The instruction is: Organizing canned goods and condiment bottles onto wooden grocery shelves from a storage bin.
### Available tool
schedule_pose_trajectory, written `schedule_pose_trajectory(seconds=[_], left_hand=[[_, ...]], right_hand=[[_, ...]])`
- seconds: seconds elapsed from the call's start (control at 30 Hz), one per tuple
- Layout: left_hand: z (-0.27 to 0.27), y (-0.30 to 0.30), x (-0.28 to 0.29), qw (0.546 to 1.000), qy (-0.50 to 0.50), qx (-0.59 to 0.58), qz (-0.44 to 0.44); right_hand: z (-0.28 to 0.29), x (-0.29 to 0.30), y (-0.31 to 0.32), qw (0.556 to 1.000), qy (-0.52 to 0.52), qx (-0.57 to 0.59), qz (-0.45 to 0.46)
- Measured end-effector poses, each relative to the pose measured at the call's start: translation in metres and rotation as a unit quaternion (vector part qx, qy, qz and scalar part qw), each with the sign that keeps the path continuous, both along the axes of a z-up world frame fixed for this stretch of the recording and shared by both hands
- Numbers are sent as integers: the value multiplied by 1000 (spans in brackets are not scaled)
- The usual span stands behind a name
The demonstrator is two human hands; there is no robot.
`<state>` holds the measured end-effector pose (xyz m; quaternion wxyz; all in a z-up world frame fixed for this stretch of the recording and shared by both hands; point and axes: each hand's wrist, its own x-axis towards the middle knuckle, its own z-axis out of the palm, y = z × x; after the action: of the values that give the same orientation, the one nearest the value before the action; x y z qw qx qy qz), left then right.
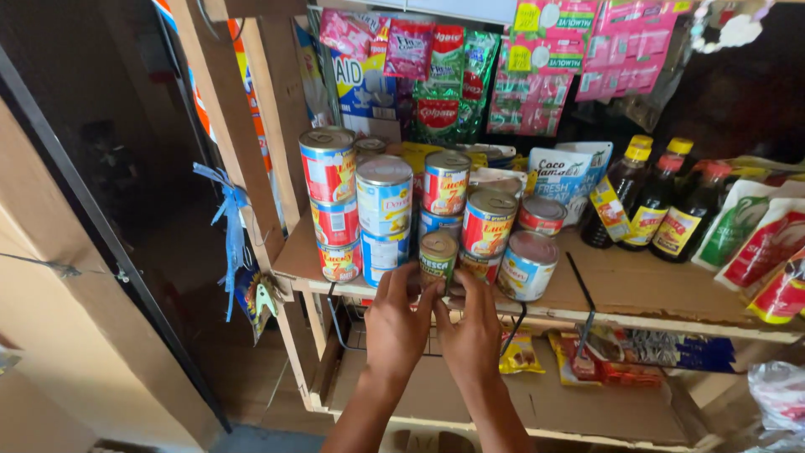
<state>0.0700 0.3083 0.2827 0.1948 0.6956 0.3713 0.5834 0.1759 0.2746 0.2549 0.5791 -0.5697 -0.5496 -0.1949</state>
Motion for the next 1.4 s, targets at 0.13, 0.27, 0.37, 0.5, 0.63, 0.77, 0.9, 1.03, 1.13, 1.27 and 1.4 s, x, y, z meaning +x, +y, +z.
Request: schedule_pose_trajectory(seconds=[0.13,0.27,0.37,0.5,0.63,0.77,0.9,1.03,1.13,1.27,1.4], left_hand=[[-9,2,2,998,-23,62,-4],[-9,1,-1,996,-38,76,-5],[-13,3,-2,997,-37,61,3],[-15,3,-5,996,-36,80,5],[-17,3,-10,996,-24,87,13],[-14,-1,-12,997,-19,78,12],[-14,-4,-12,997,-30,74,12],[-13,-5,-11,996,-23,83,9],[-13,-6,-9,996,-5,84,3],[-13,-6,-9,997,-2,74,4],[-13,-9,-11,997,0,73,-12]], right_hand=[[-1,-2,0,1000,-7,18,3],[1,-3,3,999,24,-4,25],[-1,-3,7,1000,-4,-3,17],[-1,-1,10,1000,-26,-1,-4],[1,0,5,999,-34,9,16],[-2,0,4,999,13,-19,34],[-1,-2,-2,998,-42,29,18],[1,-3,-3,999,-26,14,28],[-1,-2,-4,998,30,-34,40],[-2,-2,-2,999,-4,-4,33],[-4,-2,-3,1000,-4,3,31]])
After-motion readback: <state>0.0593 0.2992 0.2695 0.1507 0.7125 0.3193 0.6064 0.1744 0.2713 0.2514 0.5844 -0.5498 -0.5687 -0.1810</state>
